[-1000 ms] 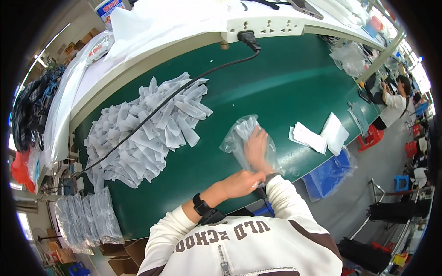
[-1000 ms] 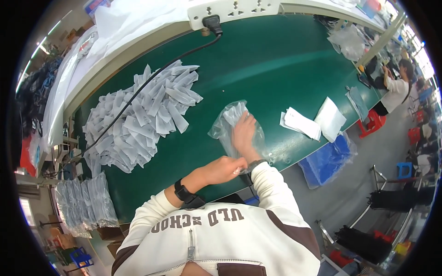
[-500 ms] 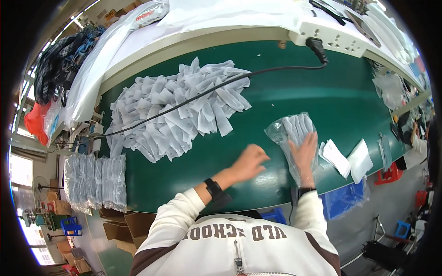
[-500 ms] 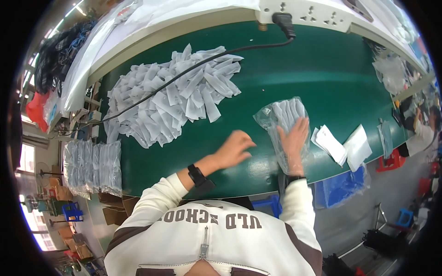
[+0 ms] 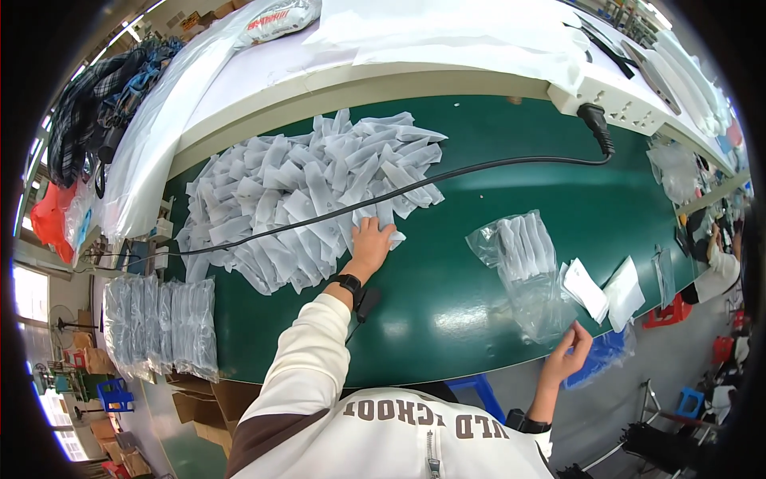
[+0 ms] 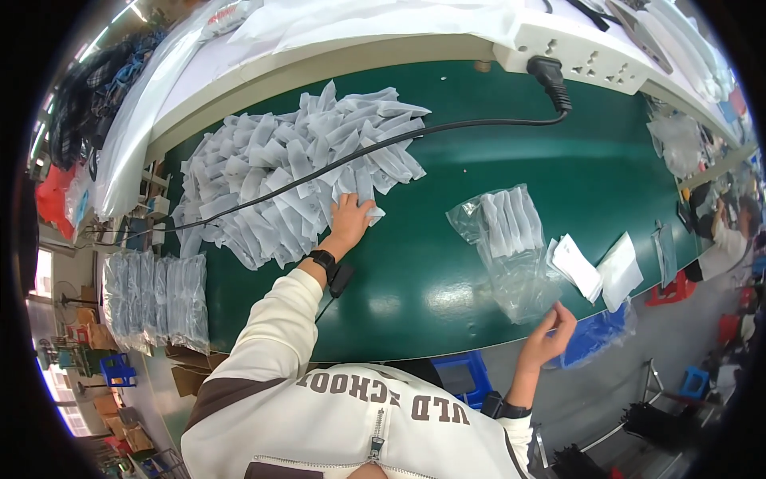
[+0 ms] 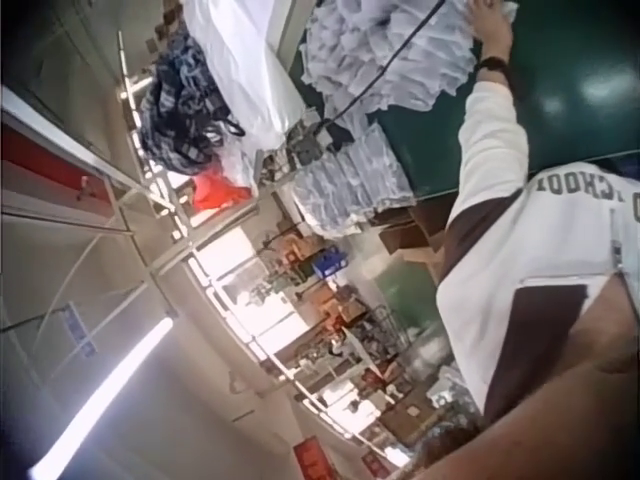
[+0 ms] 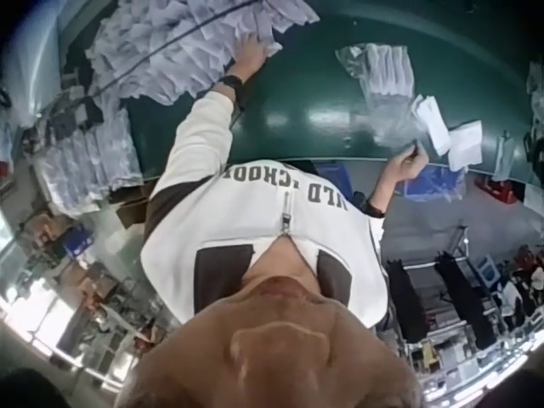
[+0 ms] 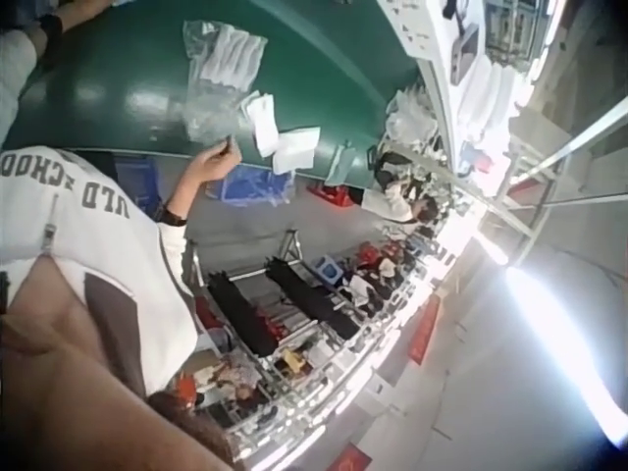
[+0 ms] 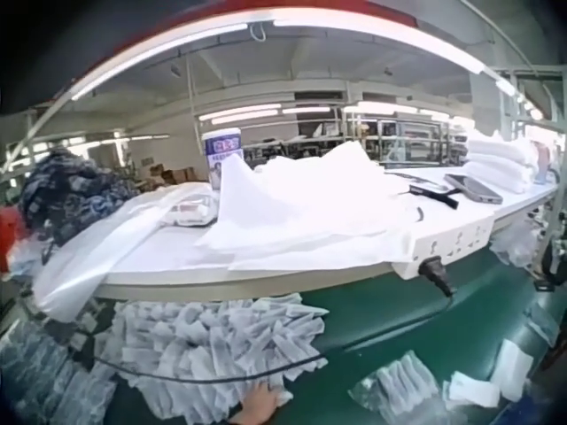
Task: Manually packing small white electronic components into clear plastic bags on a production line.
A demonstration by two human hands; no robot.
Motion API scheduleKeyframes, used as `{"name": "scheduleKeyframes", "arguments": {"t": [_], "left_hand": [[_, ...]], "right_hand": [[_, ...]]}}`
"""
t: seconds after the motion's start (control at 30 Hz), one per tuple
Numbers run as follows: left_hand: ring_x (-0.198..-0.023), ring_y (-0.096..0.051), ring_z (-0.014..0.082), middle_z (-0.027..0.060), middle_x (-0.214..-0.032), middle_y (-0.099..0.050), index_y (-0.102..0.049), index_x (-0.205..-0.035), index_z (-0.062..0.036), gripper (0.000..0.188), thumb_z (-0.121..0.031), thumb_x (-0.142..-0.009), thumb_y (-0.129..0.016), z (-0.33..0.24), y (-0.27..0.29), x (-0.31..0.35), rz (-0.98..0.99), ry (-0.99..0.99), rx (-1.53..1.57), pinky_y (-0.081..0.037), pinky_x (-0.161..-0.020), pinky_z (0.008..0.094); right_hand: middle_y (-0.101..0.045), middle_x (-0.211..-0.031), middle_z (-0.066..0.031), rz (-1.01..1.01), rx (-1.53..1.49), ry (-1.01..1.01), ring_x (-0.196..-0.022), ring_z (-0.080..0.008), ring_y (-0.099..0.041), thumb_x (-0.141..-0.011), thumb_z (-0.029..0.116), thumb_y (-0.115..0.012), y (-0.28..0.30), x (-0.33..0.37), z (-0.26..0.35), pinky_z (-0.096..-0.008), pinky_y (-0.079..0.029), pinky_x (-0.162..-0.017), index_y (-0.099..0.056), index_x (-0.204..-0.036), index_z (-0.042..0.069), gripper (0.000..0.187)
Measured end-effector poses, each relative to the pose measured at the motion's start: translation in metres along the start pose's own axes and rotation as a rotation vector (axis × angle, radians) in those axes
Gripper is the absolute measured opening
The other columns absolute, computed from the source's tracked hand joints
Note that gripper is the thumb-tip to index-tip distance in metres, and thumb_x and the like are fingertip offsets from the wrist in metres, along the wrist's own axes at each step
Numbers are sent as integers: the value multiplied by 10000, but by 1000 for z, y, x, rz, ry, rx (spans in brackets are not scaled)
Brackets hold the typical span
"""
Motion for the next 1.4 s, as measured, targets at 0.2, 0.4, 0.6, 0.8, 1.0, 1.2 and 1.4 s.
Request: {"name": "scheduleKeyframes", "arguments": {"t": [0.2, 0.4, 0.6, 0.8, 1.0, 1.2, 1.4], "left_hand": [[-1098, -471, 303, 92, -1102, -508, -648, -1092, -202, 408, -105, -705, -738, -16, 7, 71, 0, -201, 91, -406, -833, 475], [-1180, -457, 333, 124, -1198, -505, -632, -1199, -172, 472, -122, -741, -735, -34, 33, 154, 125, -275, 299, -417, -929, 462], [-1297, -420, 336, 114, -1360, -477, -616, -1262, -157, 484, -139, -793, -732, -28, 60, 187, 270, -229, 586, -387, -1030, 470], [-1396, -381, 300, 76, -1423, -479, -628, -1235, -124, 437, -132, -812, -737, -8, 68, 208, 260, -236, 681, -367, -1071, 463], [-1417, -369, 307, 79, -1419, -499, -635, -1217, -113, 410, -132, -821, -740, 14, 70, 229, 199, -228, 760, -357, -1090, 456], [-1405, -384, 308, 86, -1397, -514, -643, -1203, -110, 399, -117, -817, -741, 12, 78, 231, 194, -253, 772, -359, -1103, 444], [-1365, -430, 320, 93, -1365, -538, -653, -1180, -98, 369, -100, -820, -733, 44, 82, 257, 176, -141, 791, -387, -1087, 431]], "right_hand": [[-633, -927, -138, 391, -295, 259, -783, -242, -612, -883, -50, -597, -117, 34, 101, -313, -482, -655, -656, -1022, 15, 164], [-600, -924, -125, 881, -367, 243, -758, -302, -628, -849, 97, -699, -244, 124, 126, -389, -512, -628, -644, -1024, 54, 188], [-580, -1100, -132, 854, -124, 789, -902, -298, -626, -754, 248, -790, -277, 140, 193, -408, -502, -711, -671, -1054, 108, 351], [-556, -1193, -154, 859, -68, 986, -966, -319, -614, -734, 284, -796, -293, 162, 177, -416, -501, -756, -675, -1114, 119, 432], [-574, -1224, -164, 943, -213, 649, -982, -339, -627, -806, 265, -745, -298, 152, 182, -413, -527, -802, -663, -1123, 109, 363], [-629, -1163, -150, 692, -141, 578, -853, -336, -664, -841, 270, -714, -373, 107, 169, -421, -542, -740, -669, -1075, 75, 308], [-678, -897, -115, 1047, -108, 311, -773, -283, -665, -854, 236, -695, -394, 104, 165, -374, -523, -691, -661, -1004, 42, 247]]}}
Point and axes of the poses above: each hand's wrist, its own x-axis away from the middle knuckle, its own y-axis out of the back of the hand, z = x × y, the point moved 5 cm from there along -x, towards the middle knuckle
